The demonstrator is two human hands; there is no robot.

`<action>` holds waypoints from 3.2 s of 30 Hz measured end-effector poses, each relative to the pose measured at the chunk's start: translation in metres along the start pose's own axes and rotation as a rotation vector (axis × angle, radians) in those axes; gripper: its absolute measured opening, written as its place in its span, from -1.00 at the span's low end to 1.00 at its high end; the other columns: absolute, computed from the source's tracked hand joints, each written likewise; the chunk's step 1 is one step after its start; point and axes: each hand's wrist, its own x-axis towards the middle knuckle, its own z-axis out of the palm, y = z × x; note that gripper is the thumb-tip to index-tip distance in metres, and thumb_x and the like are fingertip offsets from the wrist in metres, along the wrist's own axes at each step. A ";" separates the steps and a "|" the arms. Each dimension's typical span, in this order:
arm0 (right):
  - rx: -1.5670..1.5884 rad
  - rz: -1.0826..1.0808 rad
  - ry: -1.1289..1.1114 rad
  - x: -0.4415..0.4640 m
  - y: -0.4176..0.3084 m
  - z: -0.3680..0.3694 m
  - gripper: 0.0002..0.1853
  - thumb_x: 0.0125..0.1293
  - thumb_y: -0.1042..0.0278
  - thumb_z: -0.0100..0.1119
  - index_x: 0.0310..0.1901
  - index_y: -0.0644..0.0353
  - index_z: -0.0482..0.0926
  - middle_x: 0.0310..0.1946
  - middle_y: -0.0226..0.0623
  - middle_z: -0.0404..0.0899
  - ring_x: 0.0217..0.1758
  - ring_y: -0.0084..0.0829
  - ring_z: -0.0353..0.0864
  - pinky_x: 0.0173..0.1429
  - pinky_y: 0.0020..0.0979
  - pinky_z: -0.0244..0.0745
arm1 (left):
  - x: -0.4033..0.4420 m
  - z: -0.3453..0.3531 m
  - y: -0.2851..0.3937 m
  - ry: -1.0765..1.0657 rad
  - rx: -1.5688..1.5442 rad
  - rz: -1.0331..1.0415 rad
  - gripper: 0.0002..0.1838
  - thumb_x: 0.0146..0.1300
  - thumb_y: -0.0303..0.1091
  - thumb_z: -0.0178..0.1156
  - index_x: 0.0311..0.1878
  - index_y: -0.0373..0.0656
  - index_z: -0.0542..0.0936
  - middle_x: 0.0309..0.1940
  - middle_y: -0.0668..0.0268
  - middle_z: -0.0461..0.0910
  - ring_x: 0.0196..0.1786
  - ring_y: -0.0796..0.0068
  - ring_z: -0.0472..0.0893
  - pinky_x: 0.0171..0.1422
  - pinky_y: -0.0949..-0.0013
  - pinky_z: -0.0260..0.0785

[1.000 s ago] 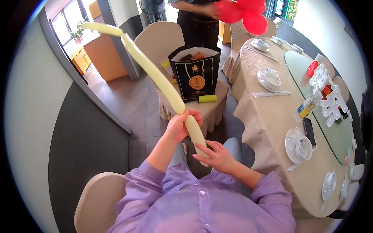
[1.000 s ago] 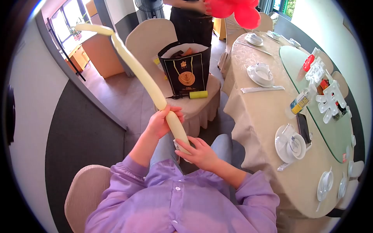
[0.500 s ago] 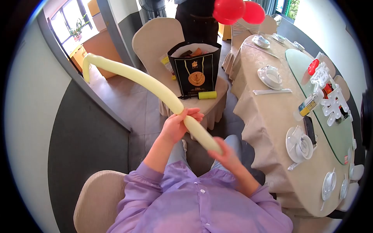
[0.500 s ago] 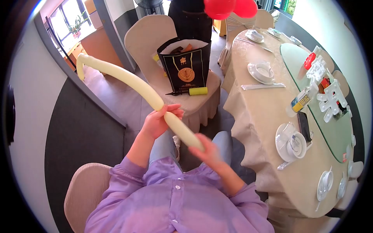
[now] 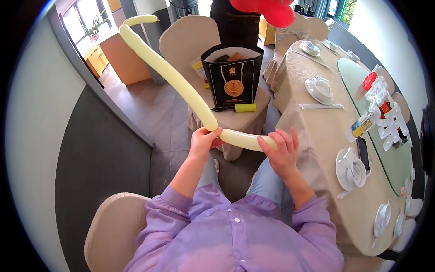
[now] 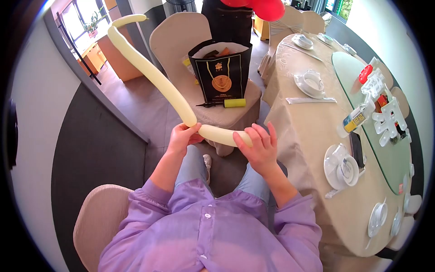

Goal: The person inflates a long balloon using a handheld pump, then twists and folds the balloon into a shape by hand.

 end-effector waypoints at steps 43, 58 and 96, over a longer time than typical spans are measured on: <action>1.607 1.754 -0.570 -0.065 -0.045 0.035 -0.56 0.22 -0.02 0.11 -0.01 0.13 0.43 -0.05 -0.25 0.51 0.01 -0.34 0.49 0.01 -0.28 0.39 | -0.013 0.008 -0.027 -0.508 -0.545 -0.022 -0.83 0.25 -0.45 0.05 -0.13 -0.31 0.44 0.04 -0.01 0.46 0.11 0.19 0.45 0.18 0.23 0.30; 1.388 0.126 -0.576 -0.006 -0.029 -0.029 -0.61 -0.14 0.60 0.26 -0.18 0.15 0.45 -0.03 -0.30 0.47 0.17 -0.21 0.38 0.16 -0.25 0.30 | -0.015 -0.012 -0.021 -0.480 -0.626 -0.431 -0.63 0.27 -0.02 -0.07 -0.23 -0.16 0.49 0.05 -0.04 0.45 0.00 0.11 0.50 0.16 0.06 0.21; 1.990 0.527 -1.225 -0.058 0.007 -0.061 -0.60 0.02 0.48 0.26 -0.06 0.23 0.41 -0.19 -0.35 0.52 -0.09 -0.52 0.49 -0.04 -0.46 0.43 | -0.048 0.022 -0.057 -0.312 -0.619 -0.264 -0.67 0.25 -0.16 0.09 -0.12 -0.24 0.46 -0.21 0.07 0.53 -0.03 0.05 0.50 0.18 0.06 0.28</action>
